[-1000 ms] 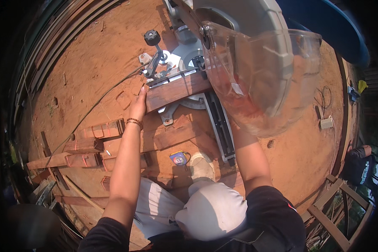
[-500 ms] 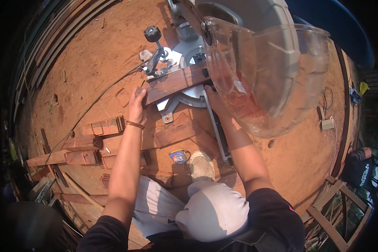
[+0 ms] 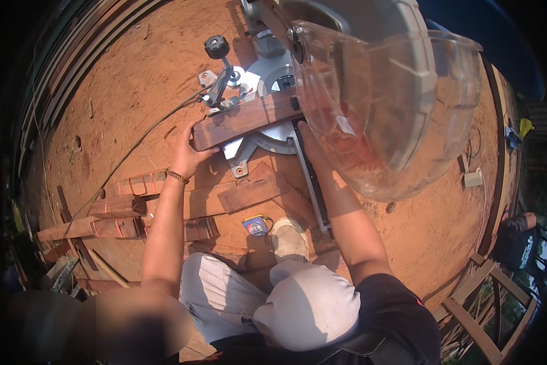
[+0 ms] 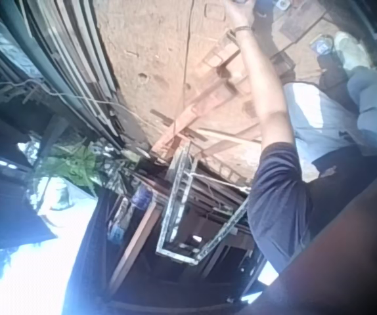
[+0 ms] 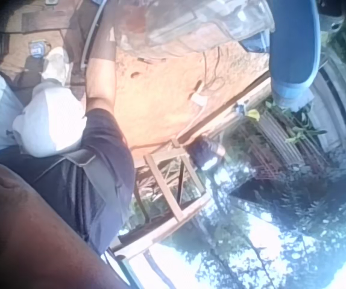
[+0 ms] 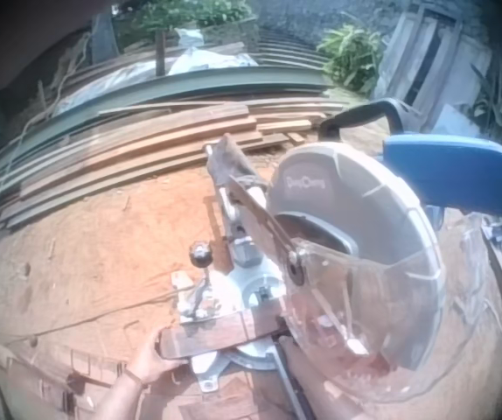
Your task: The person uses a miter saw to cut several small wooden planks. They position each plank on the saw, lower the blade to cut, and then remove the cut pieces, stacking them nearby.
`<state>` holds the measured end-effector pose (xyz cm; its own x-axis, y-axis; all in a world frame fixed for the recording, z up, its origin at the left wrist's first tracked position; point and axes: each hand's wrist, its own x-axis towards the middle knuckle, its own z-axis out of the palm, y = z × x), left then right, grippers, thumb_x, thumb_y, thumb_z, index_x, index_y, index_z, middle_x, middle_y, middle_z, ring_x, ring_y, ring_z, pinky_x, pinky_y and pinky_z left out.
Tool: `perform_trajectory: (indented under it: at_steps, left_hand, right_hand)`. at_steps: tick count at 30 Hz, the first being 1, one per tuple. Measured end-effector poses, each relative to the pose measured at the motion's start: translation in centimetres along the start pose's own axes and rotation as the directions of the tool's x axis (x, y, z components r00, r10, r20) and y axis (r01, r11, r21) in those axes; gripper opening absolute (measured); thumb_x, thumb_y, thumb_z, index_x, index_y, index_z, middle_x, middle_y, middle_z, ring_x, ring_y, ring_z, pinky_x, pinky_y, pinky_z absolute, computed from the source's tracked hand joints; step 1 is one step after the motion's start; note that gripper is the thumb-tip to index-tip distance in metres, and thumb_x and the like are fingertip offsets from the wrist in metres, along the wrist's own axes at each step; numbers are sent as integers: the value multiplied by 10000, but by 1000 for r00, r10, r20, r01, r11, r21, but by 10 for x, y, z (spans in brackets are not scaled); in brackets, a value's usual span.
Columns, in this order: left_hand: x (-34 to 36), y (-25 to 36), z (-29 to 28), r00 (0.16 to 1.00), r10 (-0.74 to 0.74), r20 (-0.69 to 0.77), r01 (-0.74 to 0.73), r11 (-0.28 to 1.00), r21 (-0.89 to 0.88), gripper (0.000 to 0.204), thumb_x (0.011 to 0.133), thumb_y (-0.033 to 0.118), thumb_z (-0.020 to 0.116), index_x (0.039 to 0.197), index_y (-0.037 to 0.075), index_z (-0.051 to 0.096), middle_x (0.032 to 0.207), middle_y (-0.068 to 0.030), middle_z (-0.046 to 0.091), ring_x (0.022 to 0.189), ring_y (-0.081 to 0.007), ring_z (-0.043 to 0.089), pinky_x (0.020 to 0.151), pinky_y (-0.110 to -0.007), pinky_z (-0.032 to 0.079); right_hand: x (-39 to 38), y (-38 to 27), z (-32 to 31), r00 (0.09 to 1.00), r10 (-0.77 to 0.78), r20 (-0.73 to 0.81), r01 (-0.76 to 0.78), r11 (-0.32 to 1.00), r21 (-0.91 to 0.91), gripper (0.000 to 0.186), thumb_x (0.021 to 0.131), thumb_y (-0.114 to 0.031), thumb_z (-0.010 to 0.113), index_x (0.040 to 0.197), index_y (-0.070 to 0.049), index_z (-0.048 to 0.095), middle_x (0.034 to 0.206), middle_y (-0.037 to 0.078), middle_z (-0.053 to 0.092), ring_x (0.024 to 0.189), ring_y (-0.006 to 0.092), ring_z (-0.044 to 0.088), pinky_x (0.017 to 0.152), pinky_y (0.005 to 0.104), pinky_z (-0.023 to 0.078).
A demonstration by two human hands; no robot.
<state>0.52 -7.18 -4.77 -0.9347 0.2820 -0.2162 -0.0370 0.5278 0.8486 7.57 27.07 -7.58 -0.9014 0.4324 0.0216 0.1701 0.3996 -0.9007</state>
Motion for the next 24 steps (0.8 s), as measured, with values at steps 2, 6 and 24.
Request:
perform_trajectory:
  at_steps: [2,6,24]
  left_hand:
    - [-1,1,1,998,41,-37,-41,999,2,923,712,160,966,1490,93,474,1314,-185,672,1196,-318,681,1015,-405,565]
    - [-7,4,1,995,18,-94,-14,999,47,889,707,161,968,1452,87,490,1321,-186,670,1205,-314,676,1016,-403,561]
    - [0,1,-3,980,187,-72,-154,933,325,970,653,113,954,1484,86,454,1371,-214,600,1272,-401,598,1071,-451,519]
  right_hand:
    - [-1,3,3,1000,-10,5,11,998,-54,578,953,-155,728,1480,-8,541,1382,179,631,1191,266,658,1019,382,512]
    - [-4,11,6,997,71,27,-73,994,80,587,962,-155,730,1495,-16,527,1382,168,627,1221,253,641,1069,371,483]
    - [38,-8,-20,912,-154,379,192,979,-65,448,938,-63,727,1358,-12,578,1314,139,662,1180,258,666,1021,389,514]
